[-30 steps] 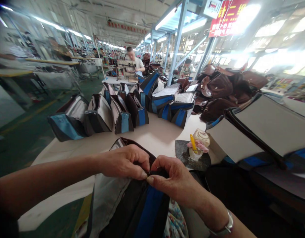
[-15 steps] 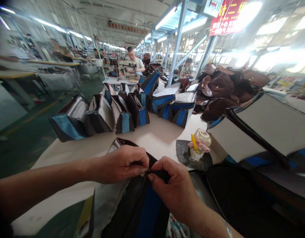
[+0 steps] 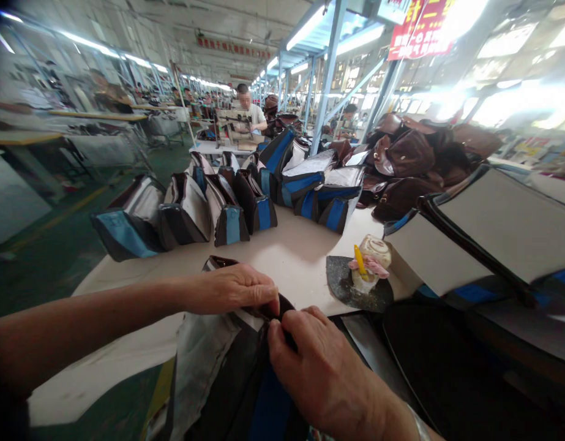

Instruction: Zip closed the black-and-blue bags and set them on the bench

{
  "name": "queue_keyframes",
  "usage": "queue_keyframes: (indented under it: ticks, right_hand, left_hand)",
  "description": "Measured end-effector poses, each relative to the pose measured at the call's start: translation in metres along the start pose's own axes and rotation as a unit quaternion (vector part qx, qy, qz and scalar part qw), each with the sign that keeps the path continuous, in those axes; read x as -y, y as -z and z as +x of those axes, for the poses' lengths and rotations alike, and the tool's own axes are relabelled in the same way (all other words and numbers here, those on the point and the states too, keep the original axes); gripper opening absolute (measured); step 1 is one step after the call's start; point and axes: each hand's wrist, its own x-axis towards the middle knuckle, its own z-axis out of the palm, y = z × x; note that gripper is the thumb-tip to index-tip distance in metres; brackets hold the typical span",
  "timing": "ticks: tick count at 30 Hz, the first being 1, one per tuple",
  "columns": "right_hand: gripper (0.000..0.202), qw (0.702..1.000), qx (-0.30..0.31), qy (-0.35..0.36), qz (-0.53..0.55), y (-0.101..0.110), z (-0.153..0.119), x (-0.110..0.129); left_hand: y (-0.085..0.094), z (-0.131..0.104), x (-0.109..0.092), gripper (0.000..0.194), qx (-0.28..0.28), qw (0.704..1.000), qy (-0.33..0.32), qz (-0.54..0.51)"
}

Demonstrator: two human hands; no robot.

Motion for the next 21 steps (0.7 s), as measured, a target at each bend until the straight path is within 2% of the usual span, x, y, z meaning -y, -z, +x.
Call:
queue_keyframes:
  ticks: [3,5,9,11,14,17,21]
  right_hand:
    - [0.013,0.999,0.036,0.023,0.001,0.006,-0.002,0.003]
    - [0.015,0.998,0.058,0.040,-0.001,0.011,-0.003,0.006]
    - [0.027,0.997,0.040,0.065,0.028,0.023,-0.006,0.012]
    - [0.030,0.996,-0.004,0.017,0.088,0.028,-0.008,0.015]
    - [0.021,0.970,-0.051,-0.130,0.198,0.035,-0.006,0.015]
    - [0.015,0.941,-0.008,-0.211,0.263,0.041,0.005,0.012]
    - [0.020,0.927,0.089,-0.220,0.289,0.052,0.028,0.002]
  left_hand:
    - [-0.001,0.006,0.002,0.050,0.067,0.997,0.040,0.000]
    - [-0.002,0.007,0.003,0.048,0.090,0.995,0.040,-0.018]
    - [-0.001,0.002,0.000,0.040,0.115,0.992,0.010,-0.046]
    - [-0.001,-0.001,-0.003,0.035,0.111,0.994,-0.002,-0.025]
    - [-0.003,-0.005,-0.010,0.025,0.079,0.997,-0.014,0.022]
    - [-0.009,-0.007,-0.021,0.009,0.040,0.997,-0.044,0.051]
    - [-0.018,-0.010,-0.035,0.011,-0.007,0.988,-0.117,0.097]
